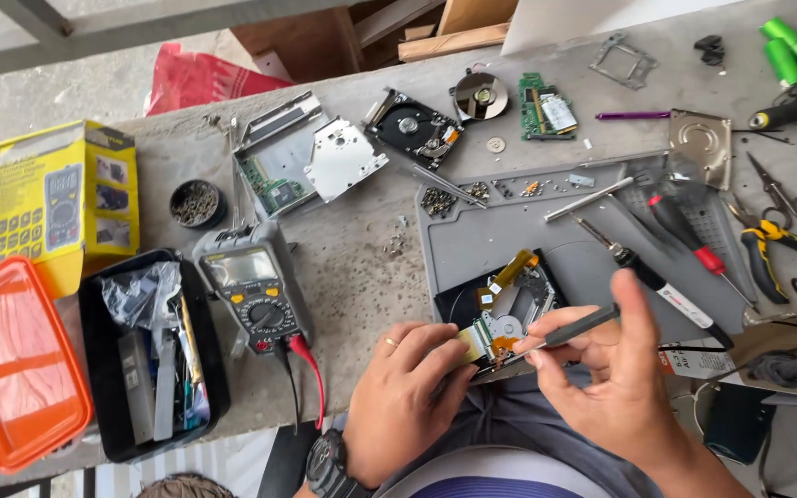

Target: The person uses a soldering iron to work on the internal components of a disassembled hard drive. They then use tweezers to carefully remove a small white component from the drive's circuitry.

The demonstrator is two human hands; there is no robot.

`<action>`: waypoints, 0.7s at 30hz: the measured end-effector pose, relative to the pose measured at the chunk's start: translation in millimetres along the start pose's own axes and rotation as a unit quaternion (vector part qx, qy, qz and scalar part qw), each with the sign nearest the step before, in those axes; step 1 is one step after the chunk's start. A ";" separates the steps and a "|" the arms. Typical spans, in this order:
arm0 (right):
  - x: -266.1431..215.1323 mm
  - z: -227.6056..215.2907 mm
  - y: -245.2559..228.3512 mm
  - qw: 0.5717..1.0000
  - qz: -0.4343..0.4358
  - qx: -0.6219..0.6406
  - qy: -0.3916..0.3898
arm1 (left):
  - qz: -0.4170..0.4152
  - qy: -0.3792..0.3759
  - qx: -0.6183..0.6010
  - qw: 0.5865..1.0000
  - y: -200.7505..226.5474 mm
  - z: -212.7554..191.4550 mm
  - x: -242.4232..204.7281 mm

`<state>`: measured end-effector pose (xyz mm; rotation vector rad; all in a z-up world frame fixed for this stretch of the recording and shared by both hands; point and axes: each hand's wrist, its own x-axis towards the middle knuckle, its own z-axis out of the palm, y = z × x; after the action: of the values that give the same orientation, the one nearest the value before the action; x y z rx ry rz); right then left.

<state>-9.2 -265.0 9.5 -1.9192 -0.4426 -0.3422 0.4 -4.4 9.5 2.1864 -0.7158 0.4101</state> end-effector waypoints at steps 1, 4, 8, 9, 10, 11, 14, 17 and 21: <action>-1.1 1.4 1.4 1.000 0.000 0.001 -0.003 | -0.003 0.002 0.001 1.000 0.2 -0.4 -0.5; -2.4 5.3 2.3 1.000 -0.024 -0.013 -0.003 | -0.002 0.001 0.001 1.000 1.6 -2.3 -1.3; 3.7 7.3 -2.0 0.995 -0.073 -0.074 -0.011 | 0.001 -0.001 0.011 1.000 2.1 -3.4 0.4; 4.7 7.8 -2.8 0.994 -0.081 -0.079 -0.013 | 0.001 -0.001 0.010 1.000 2.0 -3.4 0.2; 5.3 8.2 -4.7 0.994 -0.080 -0.079 -0.013 | 0.001 -0.002 0.009 1.000 2.1 -3.8 0.3; 6.4 8.6 -6.5 0.991 -0.085 -0.102 -0.011 | 0.001 -0.002 0.007 1.000 2.2 -4.2 0.6; 6.5 9.0 -7.9 0.988 -0.096 -0.122 -0.012 | 0.001 -0.001 0.007 1.000 2.4 -4.8 1.3; 3.7 5.6 -1.5 0.976 -0.161 -0.143 -0.033 | 0.002 0.000 0.009 1.000 1.4 -4.9 0.9; 8.9 1.8 -24.7 0.965 -0.198 -0.163 -0.052 | 0.003 -0.001 0.009 1.000 0.6 -4.0 0.0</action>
<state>-12.5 -253.4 32.9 -2.1682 -0.8921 -0.6071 -0.1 -1.6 12.4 2.2016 -0.7215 0.4192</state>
